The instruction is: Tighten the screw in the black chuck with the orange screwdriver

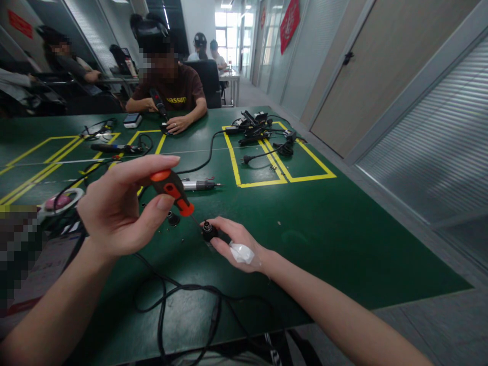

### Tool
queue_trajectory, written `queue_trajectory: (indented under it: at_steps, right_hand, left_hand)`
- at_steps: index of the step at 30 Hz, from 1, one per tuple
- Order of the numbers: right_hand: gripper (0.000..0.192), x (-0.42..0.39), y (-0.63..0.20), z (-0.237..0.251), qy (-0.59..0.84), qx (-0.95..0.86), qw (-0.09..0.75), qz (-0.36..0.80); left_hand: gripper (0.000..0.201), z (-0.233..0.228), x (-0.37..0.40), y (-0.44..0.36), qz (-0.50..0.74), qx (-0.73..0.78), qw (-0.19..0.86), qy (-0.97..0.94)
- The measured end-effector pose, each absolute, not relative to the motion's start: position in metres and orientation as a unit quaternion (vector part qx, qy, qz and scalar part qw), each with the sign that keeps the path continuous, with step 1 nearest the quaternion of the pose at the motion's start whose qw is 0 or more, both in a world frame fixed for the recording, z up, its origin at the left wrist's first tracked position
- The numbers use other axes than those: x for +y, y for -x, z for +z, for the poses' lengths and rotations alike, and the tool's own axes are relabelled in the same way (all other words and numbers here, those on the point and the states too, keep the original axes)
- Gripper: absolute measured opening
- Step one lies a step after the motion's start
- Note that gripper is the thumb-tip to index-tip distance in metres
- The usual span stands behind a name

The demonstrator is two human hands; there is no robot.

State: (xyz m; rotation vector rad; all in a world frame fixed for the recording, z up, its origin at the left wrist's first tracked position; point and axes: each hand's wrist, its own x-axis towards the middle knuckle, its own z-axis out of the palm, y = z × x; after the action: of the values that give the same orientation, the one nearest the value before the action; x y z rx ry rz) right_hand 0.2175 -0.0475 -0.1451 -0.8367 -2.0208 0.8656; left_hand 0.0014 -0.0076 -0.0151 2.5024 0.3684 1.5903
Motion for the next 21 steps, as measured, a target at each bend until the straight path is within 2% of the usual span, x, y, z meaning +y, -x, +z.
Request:
queue_trajectory:
  at_steps: [7, 12, 16, 21]
  right_hand:
    - [0.031, -0.0482, -0.2172, -0.1447, 0.335, -0.791, 0.384, 0.339]
    - [0.031, -0.0481, -0.2166, -0.1442, 0.332, -0.789, 0.387, 0.343]
    - [0.031, -0.048, -0.2166, -0.1441, 0.33, -0.791, 0.386, 0.341]
    - [0.033, -0.0485, -0.2174, -0.1458, 0.332, -0.788, 0.386, 0.346]
  left_hand:
    - [0.045, -0.0209, -0.0145, -0.0032, 0.54, 0.174, 0.195, -0.8]
    - [0.067, -0.0203, -0.0104, -0.0061, 0.554, 0.131, 0.206, -0.796]
    - [0.046, -0.0156, -0.0092, -0.003, 0.508, 0.116, 0.162, -0.838]
    - [0.047, -0.0134, -0.0118, -0.0006, 0.486, 0.097, 0.214, -0.842]
